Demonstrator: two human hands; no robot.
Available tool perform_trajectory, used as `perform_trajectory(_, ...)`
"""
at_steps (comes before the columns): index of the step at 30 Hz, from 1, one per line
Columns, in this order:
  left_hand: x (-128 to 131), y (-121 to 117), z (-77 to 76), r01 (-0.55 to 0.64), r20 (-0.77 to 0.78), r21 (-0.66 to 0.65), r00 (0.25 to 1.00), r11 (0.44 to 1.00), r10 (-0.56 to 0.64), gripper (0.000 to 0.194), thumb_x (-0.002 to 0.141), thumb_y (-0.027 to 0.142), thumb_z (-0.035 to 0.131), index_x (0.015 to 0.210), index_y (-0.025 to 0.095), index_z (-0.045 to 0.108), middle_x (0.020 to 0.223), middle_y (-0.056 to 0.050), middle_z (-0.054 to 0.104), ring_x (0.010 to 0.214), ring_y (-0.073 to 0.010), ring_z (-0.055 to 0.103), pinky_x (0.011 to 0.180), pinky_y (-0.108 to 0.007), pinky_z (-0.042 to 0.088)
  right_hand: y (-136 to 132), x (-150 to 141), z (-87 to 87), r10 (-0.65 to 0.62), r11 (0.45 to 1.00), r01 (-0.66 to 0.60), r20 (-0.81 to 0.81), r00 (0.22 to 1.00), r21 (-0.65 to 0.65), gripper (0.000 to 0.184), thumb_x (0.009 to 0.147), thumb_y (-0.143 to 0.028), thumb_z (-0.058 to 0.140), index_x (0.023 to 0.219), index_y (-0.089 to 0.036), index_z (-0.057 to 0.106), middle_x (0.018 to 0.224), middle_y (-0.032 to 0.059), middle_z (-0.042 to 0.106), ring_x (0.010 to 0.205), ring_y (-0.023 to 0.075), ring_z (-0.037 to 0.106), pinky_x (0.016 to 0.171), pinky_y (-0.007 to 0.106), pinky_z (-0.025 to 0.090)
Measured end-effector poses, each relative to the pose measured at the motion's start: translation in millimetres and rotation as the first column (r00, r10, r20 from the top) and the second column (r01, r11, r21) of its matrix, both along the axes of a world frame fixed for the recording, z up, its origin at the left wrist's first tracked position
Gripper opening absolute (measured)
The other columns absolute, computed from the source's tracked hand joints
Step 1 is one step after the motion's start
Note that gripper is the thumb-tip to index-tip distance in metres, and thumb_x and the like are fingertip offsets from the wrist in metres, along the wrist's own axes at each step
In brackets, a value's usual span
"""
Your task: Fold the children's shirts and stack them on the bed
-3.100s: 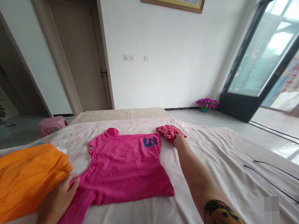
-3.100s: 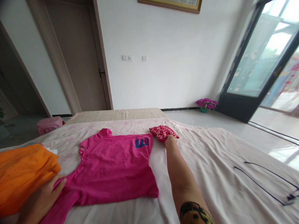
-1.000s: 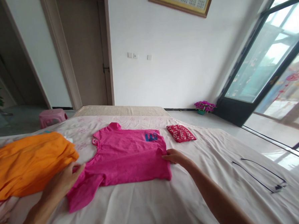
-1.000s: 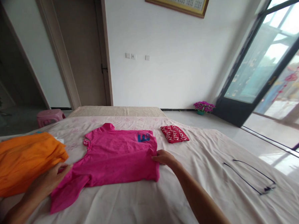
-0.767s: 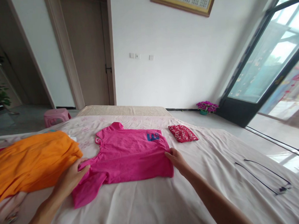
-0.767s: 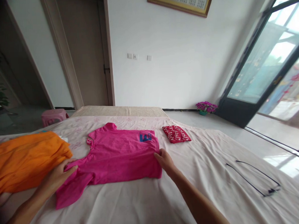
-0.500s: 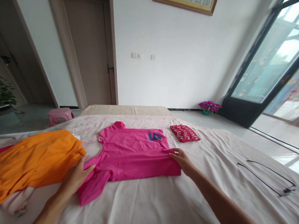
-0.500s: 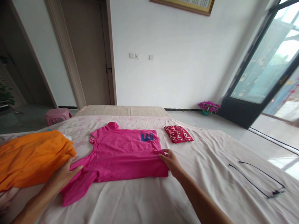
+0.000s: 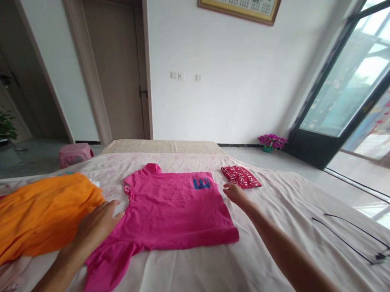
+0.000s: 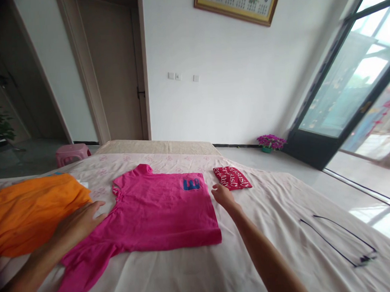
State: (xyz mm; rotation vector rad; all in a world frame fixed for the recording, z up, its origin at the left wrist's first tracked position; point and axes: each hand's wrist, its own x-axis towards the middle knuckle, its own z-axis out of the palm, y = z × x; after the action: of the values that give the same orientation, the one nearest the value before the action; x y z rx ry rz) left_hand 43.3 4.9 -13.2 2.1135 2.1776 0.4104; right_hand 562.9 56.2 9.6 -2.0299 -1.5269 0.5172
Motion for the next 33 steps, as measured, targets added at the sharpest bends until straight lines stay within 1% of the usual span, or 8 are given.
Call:
perform_trajectory(4, 64, 23, 6.9, 0.153, -0.006, 0.056, 0.988, 0.987, -0.153, 0.042, 0.093, 0.036, 0.045, 0.128, 0.016, 0.059, 0.133, -0.014, 0.063, 0.125, -0.0232, 0.057, 0.106, -0.034, 0.04, 45, -46, 4.2, 0.015, 0.998, -0.026, 0.181, 0.983, 0.06, 0.043, 0.089, -0.021, 0.05, 0.131, -0.013, 0.059, 0.132, 0.0193, 0.06, 0.124, 0.0308, 0.054, 0.1, 0.04, 0.039)
perform_trajectory(7, 101, 48, -2.0, 0.231, -0.029, 0.078, 0.973, 0.97, -0.229, 0.051, 0.097, 0.038, 0.039, 0.135, 0.009, 0.055, 0.141, -0.019, 0.057, 0.135, -0.0245, 0.049, 0.113, -0.034, 0.033, 55, -101, -11.6, 0.157, 0.979, -0.184, 0.258, 0.953, 0.086, 0.047, 0.093, -0.028, 0.048, 0.139, -0.019, 0.052, 0.143, 0.0135, 0.052, 0.133, 0.0277, 0.045, 0.11, 0.037, 0.031)
perform_trajectory(11, 119, 70, -22.4, 0.206, -0.109, 0.045, 0.974, 0.977, -0.201, 0.061, 0.097, 0.045, 0.038, 0.146, 0.009, 0.044, 0.152, -0.021, 0.043, 0.144, -0.0311, 0.034, 0.116, -0.043, 0.027, 45, -153, -46.3, 0.5, 0.826, -0.564, 0.458, 0.735, 0.003, 0.061, 0.1, -0.046, 0.036, 0.154, -0.017, 0.032, 0.159, 0.0117, 0.031, 0.147, 0.029, 0.024, 0.118, 0.044, 0.018)
perform_trajectory(14, 110, 74, -35.8, 0.124, -0.186, 0.061, 0.976, 0.99, -0.11, 0.062, 0.096, 0.049, 0.04, 0.148, 0.017, 0.043, 0.156, -0.019, 0.038, 0.145, -0.0347, 0.032, 0.116, -0.05, 0.023, 44, -146, -61.8, 0.543, 0.8, -0.597, 0.493, 0.68, -0.057, 0.066, 0.101, -0.054, 0.028, 0.156, -0.019, 0.027, 0.162, 0.0084, 0.023, 0.15, 0.0262, 0.016, 0.121, 0.043, 0.013)
perform_trajectory(20, 88, 75, -42.6, 0.043, -0.255, 0.071, 0.967, 0.997, -0.024, 0.063, 0.096, 0.049, 0.038, 0.15, 0.017, 0.041, 0.156, -0.019, 0.037, 0.145, -0.0349, 0.031, 0.114, -0.05, 0.024, 66, -64, -57.1, 0.388, 0.91, -0.398, 0.564, 0.729, -0.111, 0.059, 0.102, -0.048, 0.027, 0.156, -0.022, 0.028, 0.163, 0.0058, 0.022, 0.151, 0.0221, 0.014, 0.121, 0.042, 0.011)
perform_trajectory(24, 86, 77, -46.2, 0.04, -0.255, 0.094, 0.967, 0.995, -0.015, 0.063, 0.096, 0.049, 0.038, 0.149, 0.016, 0.042, 0.156, -0.019, 0.037, 0.145, -0.0341, 0.031, 0.114, -0.049, 0.025, 71, -36, -52.3, 0.316, 0.947, -0.292, 0.574, 0.755, -0.137, 0.058, 0.103, -0.047, 0.026, 0.156, -0.025, 0.026, 0.163, 0.0052, 0.021, 0.15, 0.0227, 0.015, 0.119, 0.047, 0.013)
perform_trajectory(29, 88, 76, -50.1, 0.043, -0.259, 0.13, 0.966, 0.991, -0.008, 0.062, 0.096, 0.05, 0.038, 0.148, 0.017, 0.043, 0.155, -0.02, 0.038, 0.145, -0.0336, 0.032, 0.114, -0.05, 0.024, 75, -57, -41.0, 0.214, 0.977, -0.182, 0.596, 0.774, -0.114, 0.059, 0.101, -0.047, 0.031, 0.153, -0.018, 0.033, 0.159, 0.0128, 0.031, 0.149, 0.0285, 0.018, 0.118, 0.052, 0.011)
perform_trajectory(33, 89, 74, -48.6, 0.043, -0.266, 0.138, 0.964, 0.99, -0.005, 0.062, 0.096, 0.05, 0.037, 0.148, 0.017, 0.043, 0.155, -0.02, 0.038, 0.145, -0.034, 0.031, 0.114, -0.05, 0.023, 76, -111, -41.7, 0.351, 0.913, -0.407, 0.568, 0.745, -0.03, 0.06, 0.102, -0.047, 0.028, 0.154, -0.018, 0.032, 0.16, 0.0113, 0.029, 0.149, 0.0276, 0.018, 0.119, 0.047, 0.011)
